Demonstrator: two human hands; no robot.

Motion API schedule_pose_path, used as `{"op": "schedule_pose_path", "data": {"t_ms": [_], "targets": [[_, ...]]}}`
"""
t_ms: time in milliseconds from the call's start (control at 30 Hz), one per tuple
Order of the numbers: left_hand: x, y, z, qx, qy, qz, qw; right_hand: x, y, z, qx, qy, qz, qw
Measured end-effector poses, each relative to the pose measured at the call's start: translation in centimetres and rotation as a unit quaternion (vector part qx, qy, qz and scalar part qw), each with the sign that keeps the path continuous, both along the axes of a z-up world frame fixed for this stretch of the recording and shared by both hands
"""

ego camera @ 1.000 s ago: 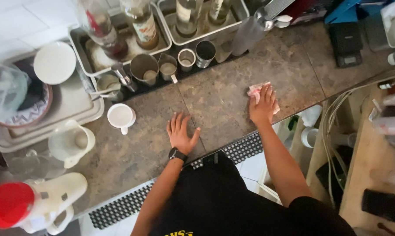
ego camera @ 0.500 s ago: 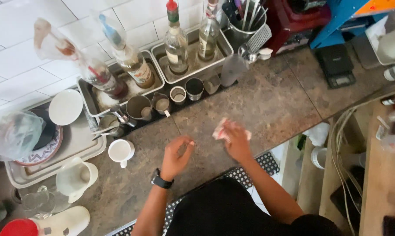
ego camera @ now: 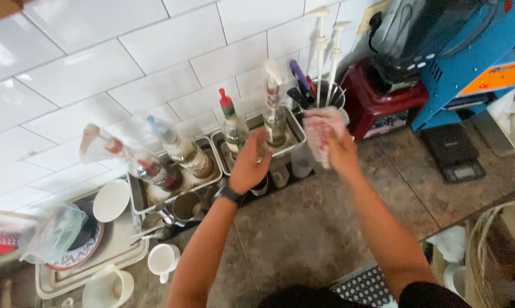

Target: Wiping down espresso cups and cleaning syrup pump bottles at a coffee shop counter.

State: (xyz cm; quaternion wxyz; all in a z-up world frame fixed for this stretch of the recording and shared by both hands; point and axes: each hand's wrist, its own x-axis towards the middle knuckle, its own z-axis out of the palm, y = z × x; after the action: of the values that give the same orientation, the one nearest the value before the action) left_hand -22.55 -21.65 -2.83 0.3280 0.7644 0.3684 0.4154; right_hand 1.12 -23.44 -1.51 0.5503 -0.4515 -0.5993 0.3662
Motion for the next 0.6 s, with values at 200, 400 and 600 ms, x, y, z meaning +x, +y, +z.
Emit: {"op": "schedule_pose_path", "data": {"t_ms": [200, 400, 600], "targets": [[4.8, 10.5, -7.1, -0.027, 0.073, 0.104, 0.992, -5.9, 9.3, -7.9, -0.061, 0.075, -0.144, 0.985], [6.1, 14.5, -12.7, -0.018, 0.139, 0.146, 0.979, -5.6, 15.6, -13.3, -0.167, 0.024, -0.141, 0.976], [6.6, 17.1, -14.9, 0.001, 0.207, 0.224, 0.953, -5.5, 14.1, -10.6, -0.12, 0.043, -0.107, 0.986]]}}
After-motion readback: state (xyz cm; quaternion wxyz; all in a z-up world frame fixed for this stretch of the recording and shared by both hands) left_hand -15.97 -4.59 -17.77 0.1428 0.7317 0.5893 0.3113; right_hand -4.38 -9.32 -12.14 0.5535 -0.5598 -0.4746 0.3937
